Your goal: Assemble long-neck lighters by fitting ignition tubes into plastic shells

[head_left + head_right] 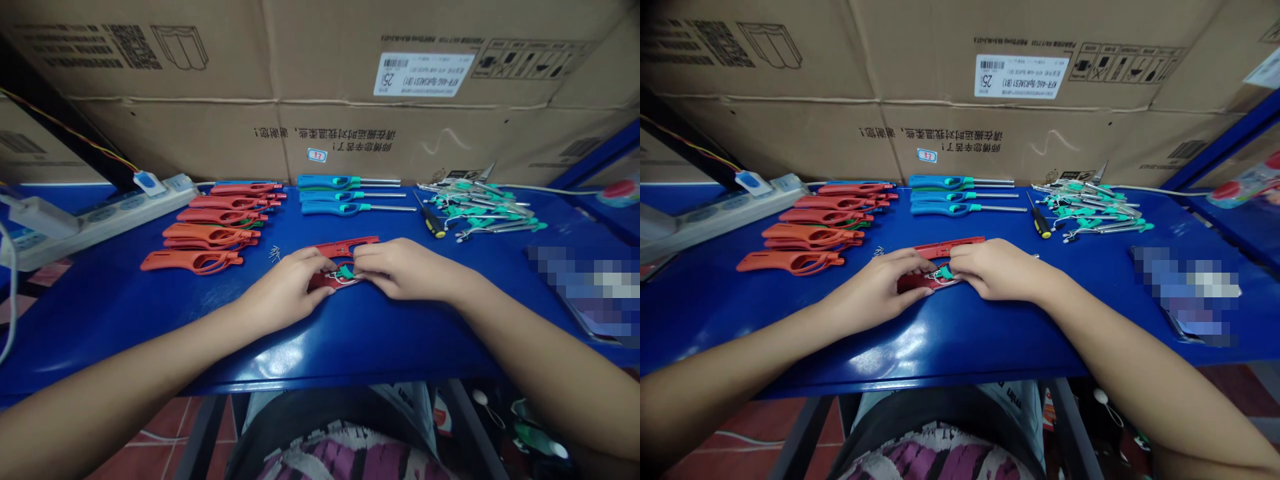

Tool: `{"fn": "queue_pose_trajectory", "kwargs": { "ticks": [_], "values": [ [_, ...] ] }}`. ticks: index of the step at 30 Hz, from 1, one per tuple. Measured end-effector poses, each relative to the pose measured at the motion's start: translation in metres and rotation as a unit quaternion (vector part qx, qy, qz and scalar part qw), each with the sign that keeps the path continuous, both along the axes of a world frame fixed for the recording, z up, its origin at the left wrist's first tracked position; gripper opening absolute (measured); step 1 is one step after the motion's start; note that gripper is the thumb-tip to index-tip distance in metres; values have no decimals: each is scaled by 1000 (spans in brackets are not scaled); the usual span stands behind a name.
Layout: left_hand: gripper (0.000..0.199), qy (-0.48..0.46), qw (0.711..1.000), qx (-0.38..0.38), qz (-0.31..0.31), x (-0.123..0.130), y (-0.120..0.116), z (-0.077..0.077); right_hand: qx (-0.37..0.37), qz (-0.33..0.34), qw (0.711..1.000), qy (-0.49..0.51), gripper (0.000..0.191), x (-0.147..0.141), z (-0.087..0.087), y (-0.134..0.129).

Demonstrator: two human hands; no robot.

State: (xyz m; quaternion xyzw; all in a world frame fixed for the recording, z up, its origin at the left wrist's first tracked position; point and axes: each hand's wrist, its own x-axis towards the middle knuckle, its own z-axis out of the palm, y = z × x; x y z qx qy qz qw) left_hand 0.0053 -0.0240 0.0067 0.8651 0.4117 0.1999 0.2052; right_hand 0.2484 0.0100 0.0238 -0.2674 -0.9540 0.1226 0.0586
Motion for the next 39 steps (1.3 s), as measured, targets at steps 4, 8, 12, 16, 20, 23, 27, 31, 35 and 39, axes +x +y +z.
{"fn": "queue_pose_trajectory", "kwargs": {
  "ticks": [4,8,12,16,20,23,27,31,35,39],
  "values": [
    [21,11,1000,9,-5,0,-1,1,21,-4,1000,-14,17,0,3,-2],
    [23,14,1000,11,-5,1,-2,0,48,-1,999,-26,19,-1,4,-5],
    [22,5,1000,-5,-3,2,-2,-1,71,8,997,-42,21,-2,5,-6],
    [19,-9,1000,-27,8,2,-2,-1,96,21,993,-60,23,-4,6,-7],
    [20,-6,1000,-26,12,3,-2,-1,122,26,988,-94,21,-6,9,-10],
    [25,-2,1000,-6,8,3,-3,-1,145,26,982,-120,19,-9,10,-13],
    [31,15,1000,21,-3,3,-4,-2,162,37,975,-150,21,-12,10,-15],
    [30,17,1000,22,-6,2,-3,-3,175,45,970,-163,19,-14,10,-15],
    [29,8,1000,18,-5,3,-3,-4,186,38,966,-178,17,-17,11,-18],
    [30,3,1000,16,-2,3,-4,-4,181,34,964,-191,16,-18,12,-20]
  ]
}}
